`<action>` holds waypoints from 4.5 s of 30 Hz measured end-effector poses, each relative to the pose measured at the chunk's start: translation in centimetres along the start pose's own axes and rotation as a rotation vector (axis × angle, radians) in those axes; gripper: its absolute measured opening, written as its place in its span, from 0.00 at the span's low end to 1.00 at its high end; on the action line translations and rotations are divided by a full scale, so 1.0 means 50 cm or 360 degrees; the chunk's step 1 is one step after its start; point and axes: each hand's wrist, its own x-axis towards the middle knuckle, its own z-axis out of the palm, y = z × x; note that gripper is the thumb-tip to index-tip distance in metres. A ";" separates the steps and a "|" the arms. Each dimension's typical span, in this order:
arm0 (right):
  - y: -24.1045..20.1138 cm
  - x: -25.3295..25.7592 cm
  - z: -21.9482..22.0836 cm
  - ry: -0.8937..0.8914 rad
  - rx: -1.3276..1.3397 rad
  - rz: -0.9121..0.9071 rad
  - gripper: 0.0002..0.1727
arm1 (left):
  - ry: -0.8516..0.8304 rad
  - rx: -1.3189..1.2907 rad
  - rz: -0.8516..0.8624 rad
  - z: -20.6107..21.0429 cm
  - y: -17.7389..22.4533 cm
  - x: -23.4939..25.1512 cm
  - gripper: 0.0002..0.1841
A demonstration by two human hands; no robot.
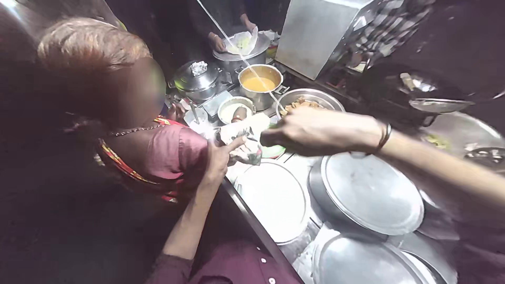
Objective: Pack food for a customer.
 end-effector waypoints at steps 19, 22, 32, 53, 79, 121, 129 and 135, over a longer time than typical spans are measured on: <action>0.187 -0.003 0.030 0.1216 0.0569 0.1074 0.12 | -0.0467 -0.0123 0.0118 0.016 0.023 -0.003 0.26; 0.032 -0.041 0.029 0.1266 0.0546 0.0793 0.10 | 0.0119 -0.0349 0.0052 0.026 0.010 0.038 0.28; -0.111 0.044 0.402 0.1246 0.0448 0.0565 0.12 | -0.0031 -0.1105 -0.0193 0.095 0.041 0.036 0.09; -0.005 -0.017 0.434 0.1182 0.0376 0.0692 0.12 | -0.0051 -0.0622 0.0014 0.025 0.109 0.002 0.19; -0.115 0.021 0.394 0.1236 0.0448 0.0348 0.10 | -0.0071 -0.0500 -0.0151 0.031 0.078 0.031 0.23; -0.085 -0.003 0.461 0.0769 0.1632 0.0839 0.42 | 0.0711 -0.0525 0.0717 -0.018 0.120 -0.064 0.20; -0.038 -0.020 0.462 0.0941 0.2513 0.0293 0.12 | 0.0399 -0.0583 0.0294 -0.098 0.161 -0.176 0.17; 0.019 0.031 0.300 0.0999 0.2138 0.0421 0.12 | -0.0982 0.0305 0.0415 -0.132 0.136 -0.203 0.30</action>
